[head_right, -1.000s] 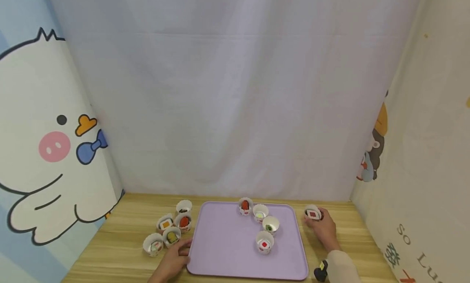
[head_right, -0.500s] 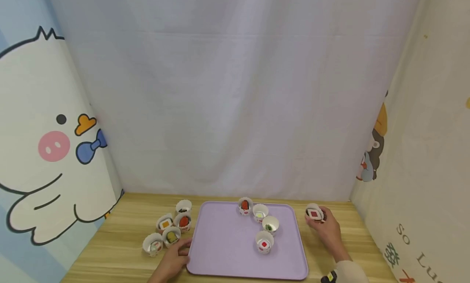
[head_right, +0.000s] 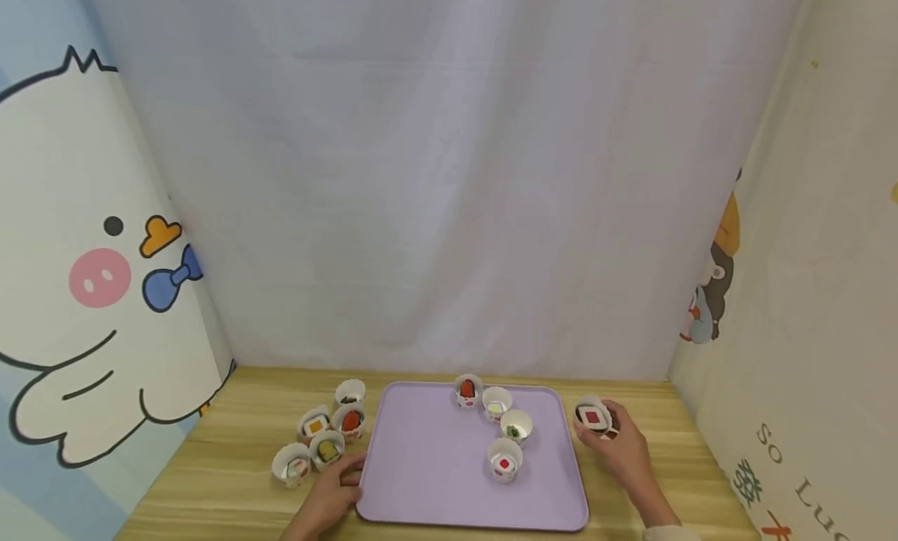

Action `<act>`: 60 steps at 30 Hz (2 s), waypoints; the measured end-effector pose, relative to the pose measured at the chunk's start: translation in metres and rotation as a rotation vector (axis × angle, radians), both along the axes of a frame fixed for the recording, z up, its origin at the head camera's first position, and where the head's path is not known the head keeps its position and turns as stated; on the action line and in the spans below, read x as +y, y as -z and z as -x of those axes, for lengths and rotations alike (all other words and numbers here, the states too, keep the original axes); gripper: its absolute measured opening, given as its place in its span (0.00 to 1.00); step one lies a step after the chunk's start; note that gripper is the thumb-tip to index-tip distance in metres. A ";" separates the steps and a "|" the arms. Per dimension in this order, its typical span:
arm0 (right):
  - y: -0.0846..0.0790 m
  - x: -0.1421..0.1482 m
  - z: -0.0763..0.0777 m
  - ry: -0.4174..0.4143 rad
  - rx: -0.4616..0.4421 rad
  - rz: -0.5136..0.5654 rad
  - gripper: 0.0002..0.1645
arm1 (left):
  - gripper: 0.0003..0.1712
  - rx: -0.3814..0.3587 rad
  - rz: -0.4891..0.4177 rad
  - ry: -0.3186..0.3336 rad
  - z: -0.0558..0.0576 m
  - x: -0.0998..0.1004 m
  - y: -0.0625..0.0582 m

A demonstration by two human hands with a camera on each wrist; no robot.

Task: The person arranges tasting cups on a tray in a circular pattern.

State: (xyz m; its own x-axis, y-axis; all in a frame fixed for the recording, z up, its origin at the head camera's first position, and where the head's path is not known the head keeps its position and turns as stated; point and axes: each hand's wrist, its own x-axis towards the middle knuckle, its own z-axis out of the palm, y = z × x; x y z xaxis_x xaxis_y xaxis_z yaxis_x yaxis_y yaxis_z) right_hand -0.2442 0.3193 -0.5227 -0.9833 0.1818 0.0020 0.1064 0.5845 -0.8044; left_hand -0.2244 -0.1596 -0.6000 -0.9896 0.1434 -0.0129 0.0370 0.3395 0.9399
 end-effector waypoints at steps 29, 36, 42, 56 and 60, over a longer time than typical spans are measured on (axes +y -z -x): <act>0.016 -0.061 -0.049 -0.052 0.009 0.109 0.43 | 0.35 0.013 0.013 -0.008 -0.002 0.001 -0.005; 0.028 -0.078 -0.059 -0.078 -0.022 0.123 0.42 | 0.35 0.013 0.008 -0.014 -0.003 0.001 -0.006; 0.037 -0.097 -0.064 -0.106 0.001 0.162 0.37 | 0.35 0.013 0.008 -0.015 -0.004 0.001 -0.006; 0.045 -0.117 -0.068 -0.213 0.006 0.104 0.39 | 0.35 0.016 0.002 -0.020 -0.005 0.002 -0.007; 0.048 -0.119 -0.067 -0.269 0.010 0.108 0.39 | 0.35 0.017 0.006 -0.019 -0.005 0.002 -0.009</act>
State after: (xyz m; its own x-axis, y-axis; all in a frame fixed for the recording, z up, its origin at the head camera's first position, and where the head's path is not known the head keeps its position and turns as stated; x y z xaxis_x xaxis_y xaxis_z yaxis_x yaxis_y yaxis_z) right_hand -0.1768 0.2000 -0.5708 -0.9963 -0.0856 0.0065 -0.0488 0.5014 -0.8638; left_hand -0.2190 -0.1578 -0.5913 -0.9922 0.1250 0.0026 0.0461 0.3462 0.9370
